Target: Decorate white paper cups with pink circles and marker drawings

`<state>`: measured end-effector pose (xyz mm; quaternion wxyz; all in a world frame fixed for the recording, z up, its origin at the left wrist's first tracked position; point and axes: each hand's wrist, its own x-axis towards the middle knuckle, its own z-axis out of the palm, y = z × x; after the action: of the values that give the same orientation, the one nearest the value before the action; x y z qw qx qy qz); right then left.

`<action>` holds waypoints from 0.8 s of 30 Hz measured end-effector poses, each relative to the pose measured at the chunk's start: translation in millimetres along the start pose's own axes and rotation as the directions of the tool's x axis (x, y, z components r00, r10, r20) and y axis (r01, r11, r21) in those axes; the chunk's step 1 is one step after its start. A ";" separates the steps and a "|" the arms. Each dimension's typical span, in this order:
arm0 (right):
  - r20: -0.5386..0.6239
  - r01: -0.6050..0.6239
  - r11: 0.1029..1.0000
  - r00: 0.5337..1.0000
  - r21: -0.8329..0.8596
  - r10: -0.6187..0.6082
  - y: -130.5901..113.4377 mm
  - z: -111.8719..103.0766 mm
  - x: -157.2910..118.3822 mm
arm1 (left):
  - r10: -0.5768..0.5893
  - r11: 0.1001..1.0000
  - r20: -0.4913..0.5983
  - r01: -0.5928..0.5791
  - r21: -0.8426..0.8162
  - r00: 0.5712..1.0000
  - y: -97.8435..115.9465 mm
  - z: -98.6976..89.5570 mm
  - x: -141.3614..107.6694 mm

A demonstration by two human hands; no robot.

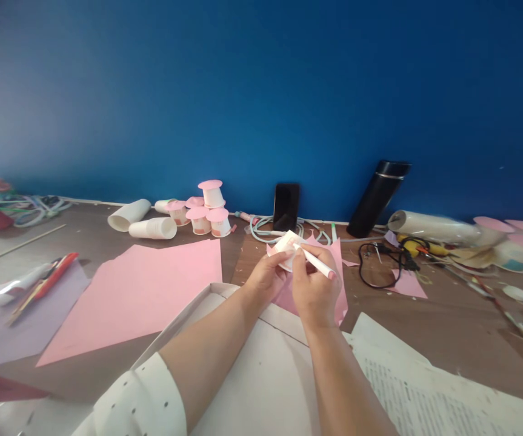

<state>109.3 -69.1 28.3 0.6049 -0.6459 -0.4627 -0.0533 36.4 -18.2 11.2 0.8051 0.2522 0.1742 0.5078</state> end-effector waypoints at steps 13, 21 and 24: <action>-0.011 0.000 1.000 1.000 -0.007 0.000 1.6 0.6 -0.9 | -0.003 1.000 -0.037 0.002 -0.026 0.999 -1.1 -1.3 0.9; -0.007 -0.026 1.000 1.000 -0.006 0.026 0.1 1.0 0.3 | -0.026 0.999 -0.059 0.023 -0.039 0.998 0.8 0.0 -0.3; 0.000 -0.033 0.999 0.999 -0.011 0.033 0.4 1.2 0.4 | -0.014 0.999 -0.036 0.013 -0.046 0.999 1.4 1.1 -0.8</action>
<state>109.2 -67.9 27.9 0.6022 -0.6566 -0.4519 -0.0458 35.7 -18.7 12.9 0.8108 0.2233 0.1788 0.5106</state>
